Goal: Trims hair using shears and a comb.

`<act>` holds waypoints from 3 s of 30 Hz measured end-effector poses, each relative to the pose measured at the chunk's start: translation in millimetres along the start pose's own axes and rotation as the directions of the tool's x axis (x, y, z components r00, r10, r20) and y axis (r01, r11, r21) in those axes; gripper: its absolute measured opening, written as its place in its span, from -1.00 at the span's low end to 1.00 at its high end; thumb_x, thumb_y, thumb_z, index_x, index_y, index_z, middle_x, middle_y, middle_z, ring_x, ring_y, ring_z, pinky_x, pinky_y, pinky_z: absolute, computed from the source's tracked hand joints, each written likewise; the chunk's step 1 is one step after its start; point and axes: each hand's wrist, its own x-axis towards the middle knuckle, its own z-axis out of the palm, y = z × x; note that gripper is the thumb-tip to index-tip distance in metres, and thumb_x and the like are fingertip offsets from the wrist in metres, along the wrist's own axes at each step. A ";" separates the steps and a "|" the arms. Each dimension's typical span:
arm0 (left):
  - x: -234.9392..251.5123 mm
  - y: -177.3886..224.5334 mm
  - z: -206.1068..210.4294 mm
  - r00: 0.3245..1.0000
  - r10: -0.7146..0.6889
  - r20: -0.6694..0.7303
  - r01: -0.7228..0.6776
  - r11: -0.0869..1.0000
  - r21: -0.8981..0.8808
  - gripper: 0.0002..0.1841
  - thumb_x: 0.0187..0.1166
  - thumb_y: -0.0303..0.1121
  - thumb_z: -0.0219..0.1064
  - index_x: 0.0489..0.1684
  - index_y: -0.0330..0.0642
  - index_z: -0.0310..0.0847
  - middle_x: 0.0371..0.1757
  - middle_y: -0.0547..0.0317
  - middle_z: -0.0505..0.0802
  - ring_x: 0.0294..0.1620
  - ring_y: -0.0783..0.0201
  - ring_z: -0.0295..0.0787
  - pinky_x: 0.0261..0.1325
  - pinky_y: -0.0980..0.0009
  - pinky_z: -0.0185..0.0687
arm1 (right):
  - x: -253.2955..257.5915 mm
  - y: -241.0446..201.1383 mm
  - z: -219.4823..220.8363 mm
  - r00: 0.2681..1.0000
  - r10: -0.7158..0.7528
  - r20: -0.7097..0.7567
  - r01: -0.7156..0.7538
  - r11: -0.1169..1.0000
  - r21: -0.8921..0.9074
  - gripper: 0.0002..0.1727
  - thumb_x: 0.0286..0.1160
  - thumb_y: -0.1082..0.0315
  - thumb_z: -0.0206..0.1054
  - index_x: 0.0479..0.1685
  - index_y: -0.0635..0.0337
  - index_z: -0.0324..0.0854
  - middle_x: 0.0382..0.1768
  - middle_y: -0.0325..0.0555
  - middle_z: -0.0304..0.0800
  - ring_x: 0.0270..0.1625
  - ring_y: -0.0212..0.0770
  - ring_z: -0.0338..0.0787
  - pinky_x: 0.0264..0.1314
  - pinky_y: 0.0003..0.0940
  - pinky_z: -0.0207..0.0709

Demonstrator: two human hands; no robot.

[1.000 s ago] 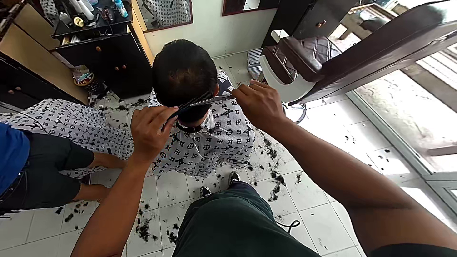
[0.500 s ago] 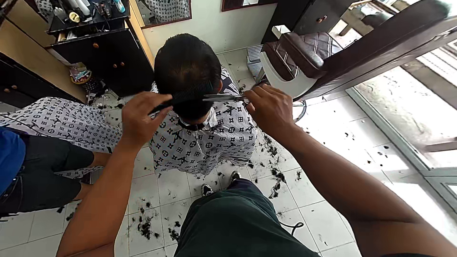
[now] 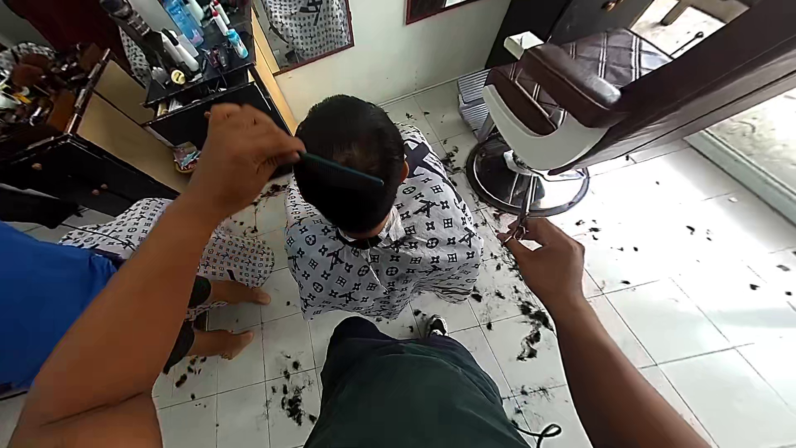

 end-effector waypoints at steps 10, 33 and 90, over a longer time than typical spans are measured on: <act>-57.6 -100.0 40.2 0.835 0.549 0.004 -0.543 0.827 -0.143 -0.71 0.74 -0.38 0.10 -0.14 -0.24 0.80 -0.23 -0.05 0.88 -0.10 0.01 0.82 0.17 0.05 0.58 | -73.8 -76.8 53.6 0.955 0.119 -0.272 -0.159 0.979 -0.130 -0.73 0.45 0.43 0.44 -0.02 0.50 0.72 -0.10 0.31 0.85 -0.02 0.17 0.86 0.15 0.16 0.65; -10.1 -97.6 54.0 0.843 0.387 -0.373 -0.509 0.797 -0.325 -0.80 0.63 -0.33 0.43 0.06 -0.18 0.82 0.03 -0.10 0.91 -0.03 0.03 0.76 0.19 0.04 0.33 | -48.4 -257.1 53.9 0.993 -0.095 -0.065 0.003 0.589 -0.808 -0.79 0.36 0.43 0.50 -0.16 0.37 0.65 -0.28 0.24 0.76 -0.24 0.27 0.80 0.06 0.24 0.59; -17.0 -73.6 63.9 0.833 0.415 -0.367 -0.521 0.812 -0.263 -0.82 0.59 -0.33 0.46 0.01 -0.20 0.80 -0.01 -0.08 0.91 -0.11 0.02 0.73 0.09 0.06 0.30 | -35.8 -249.5 80.8 0.983 -0.171 -0.064 0.056 0.614 -0.787 -0.92 0.43 0.52 0.38 -0.19 0.33 0.66 -0.30 0.16 0.74 -0.24 0.19 0.80 0.22 0.15 0.60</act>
